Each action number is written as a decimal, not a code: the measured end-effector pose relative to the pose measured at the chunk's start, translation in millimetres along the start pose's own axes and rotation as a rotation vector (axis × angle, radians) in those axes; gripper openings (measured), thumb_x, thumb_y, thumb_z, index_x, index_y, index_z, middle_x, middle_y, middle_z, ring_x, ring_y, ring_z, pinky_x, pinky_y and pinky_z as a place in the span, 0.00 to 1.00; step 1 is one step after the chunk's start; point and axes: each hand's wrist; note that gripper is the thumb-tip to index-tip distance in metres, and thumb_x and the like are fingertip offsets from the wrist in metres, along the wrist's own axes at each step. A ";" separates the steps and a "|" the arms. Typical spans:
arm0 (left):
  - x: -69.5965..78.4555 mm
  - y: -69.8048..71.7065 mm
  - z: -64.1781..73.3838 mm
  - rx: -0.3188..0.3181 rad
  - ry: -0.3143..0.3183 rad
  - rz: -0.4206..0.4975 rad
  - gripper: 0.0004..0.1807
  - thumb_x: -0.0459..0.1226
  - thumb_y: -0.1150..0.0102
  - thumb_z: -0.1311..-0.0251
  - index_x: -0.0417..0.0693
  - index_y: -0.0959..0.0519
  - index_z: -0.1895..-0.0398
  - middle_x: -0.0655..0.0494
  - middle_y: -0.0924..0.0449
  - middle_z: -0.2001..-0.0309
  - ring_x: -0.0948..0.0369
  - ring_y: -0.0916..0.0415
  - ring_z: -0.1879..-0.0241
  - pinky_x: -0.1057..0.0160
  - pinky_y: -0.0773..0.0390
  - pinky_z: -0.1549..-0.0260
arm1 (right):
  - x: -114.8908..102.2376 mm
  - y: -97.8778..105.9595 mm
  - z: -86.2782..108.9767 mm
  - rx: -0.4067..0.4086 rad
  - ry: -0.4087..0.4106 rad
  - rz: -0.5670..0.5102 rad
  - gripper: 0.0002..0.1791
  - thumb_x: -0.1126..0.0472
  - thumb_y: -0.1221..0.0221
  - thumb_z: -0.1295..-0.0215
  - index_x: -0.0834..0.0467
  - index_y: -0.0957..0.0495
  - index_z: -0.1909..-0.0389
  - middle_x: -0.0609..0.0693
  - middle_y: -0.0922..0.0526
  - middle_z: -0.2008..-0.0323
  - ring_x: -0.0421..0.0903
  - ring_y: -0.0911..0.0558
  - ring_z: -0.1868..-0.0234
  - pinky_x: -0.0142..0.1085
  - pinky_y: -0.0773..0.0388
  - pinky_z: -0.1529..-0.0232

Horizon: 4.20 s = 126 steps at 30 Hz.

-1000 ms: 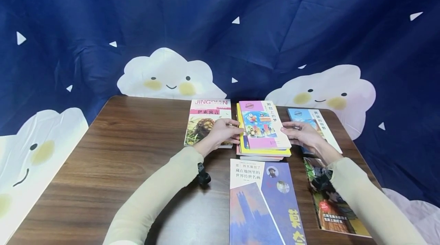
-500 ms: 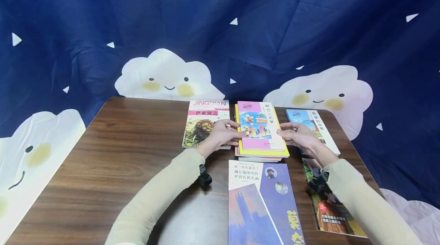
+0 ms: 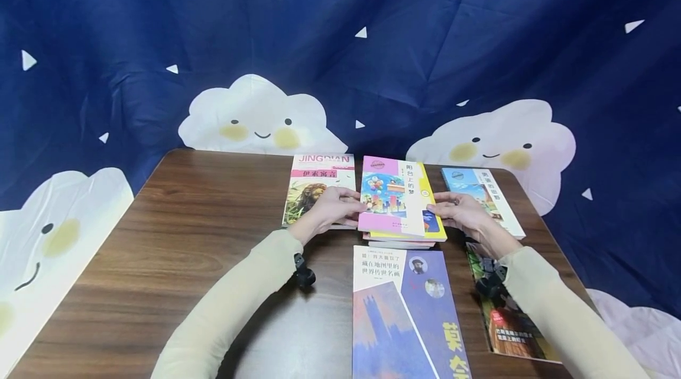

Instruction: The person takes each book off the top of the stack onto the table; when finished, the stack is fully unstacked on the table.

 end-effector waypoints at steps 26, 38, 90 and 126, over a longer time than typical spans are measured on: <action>10.6 166.9 87.7 0.174 -0.236 0.120 0.29 0.23 0.47 0.29 0.28 0.37 0.26 0.66 0.09 0.61 0.65 0.10 0.64 0.62 0.05 0.62 | 0.0 0.1 3.0 -0.023 -0.016 -0.014 0.40 0.55 0.38 0.23 0.70 0.44 0.21 0.35 0.11 0.60 0.35 0.10 0.59 0.29 0.08 0.55; -5.2 255.1 103.2 0.270 -0.161 0.095 0.24 0.27 0.47 0.24 0.34 0.37 0.29 0.66 0.10 0.65 0.69 0.12 0.66 0.68 0.07 0.66 | 0.1 0.8 3.6 -0.028 -0.013 -0.047 0.38 0.57 0.38 0.23 0.70 0.42 0.22 0.36 0.10 0.60 0.36 0.09 0.59 0.30 0.08 0.55; -13.7 1.0 32.6 0.161 -0.095 -0.003 0.23 0.32 0.30 0.34 0.34 0.21 0.37 0.35 0.11 0.50 0.61 0.14 0.74 0.64 0.07 0.72 | -1.4 -2.5 2.0 -0.026 -0.025 -0.054 0.40 0.57 0.38 0.23 0.70 0.46 0.21 0.37 0.11 0.61 0.35 0.10 0.60 0.29 0.08 0.57; -14.3 -13.2 20.4 0.073 0.019 -0.058 0.27 0.33 0.30 0.34 0.35 0.25 0.34 0.41 0.12 0.50 0.62 0.15 0.70 0.61 0.05 0.64 | 5.1 -7.4 -2.7 -0.002 -0.064 -0.041 0.44 0.45 0.39 0.23 0.66 0.45 0.19 0.38 0.12 0.60 0.37 0.12 0.61 0.31 0.08 0.56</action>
Point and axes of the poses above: each hand's wrist, its own z-axis away from the middle knuckle, its own y-axis out of the back of the hand, x = y × z
